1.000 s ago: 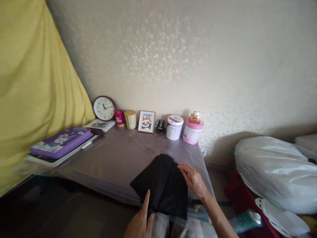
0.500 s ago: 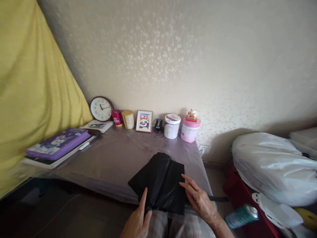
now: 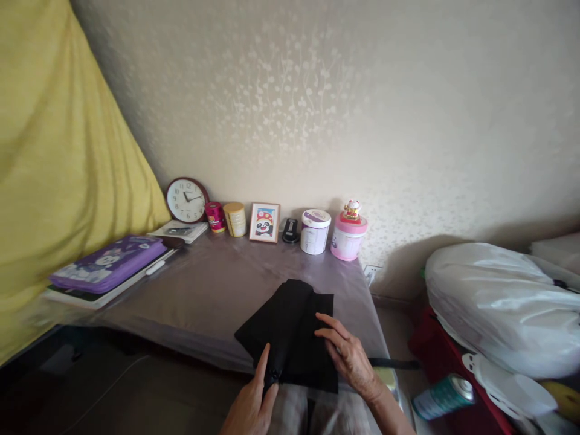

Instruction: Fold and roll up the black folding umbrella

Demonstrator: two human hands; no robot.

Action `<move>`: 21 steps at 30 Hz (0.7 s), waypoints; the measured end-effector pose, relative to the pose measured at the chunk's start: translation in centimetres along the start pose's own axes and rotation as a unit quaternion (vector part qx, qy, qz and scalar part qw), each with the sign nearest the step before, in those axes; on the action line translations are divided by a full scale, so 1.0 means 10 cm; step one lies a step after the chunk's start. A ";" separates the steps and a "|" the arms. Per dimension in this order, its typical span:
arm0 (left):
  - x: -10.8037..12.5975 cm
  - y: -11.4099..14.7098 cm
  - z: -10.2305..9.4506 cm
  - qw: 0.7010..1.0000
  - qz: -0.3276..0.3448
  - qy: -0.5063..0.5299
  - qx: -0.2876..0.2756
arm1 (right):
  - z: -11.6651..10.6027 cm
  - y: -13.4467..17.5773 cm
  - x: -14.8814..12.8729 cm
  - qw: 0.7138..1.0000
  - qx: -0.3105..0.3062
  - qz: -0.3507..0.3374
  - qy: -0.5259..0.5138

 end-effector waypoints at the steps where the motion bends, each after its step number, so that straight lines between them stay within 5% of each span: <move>1: 0.00 0.00 0.00 1.000 -0.001 0.010 0.000 | -0.01 -0.06 -0.02 1.000 0.011 -0.002 -0.002; 12: 0.18 0.03 -0.05 0.998 -0.014 0.040 -0.039 | 0.22 -0.76 -0.27 0.995 0.088 -0.046 -0.012; 21: 0.13 -0.02 0.12 0.992 0.035 -0.122 -0.016 | 0.70 -0.84 -0.33 0.997 0.030 -0.059 0.043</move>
Point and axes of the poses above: each hand's wrist, its own y-axis away from the middle knuckle, its own z-axis out of the palm, x = y × z, the point moved 8 cm from there along -y, towards the middle knuckle, and after that the axes turned 9 degrees about y, right-handed, at the moved point
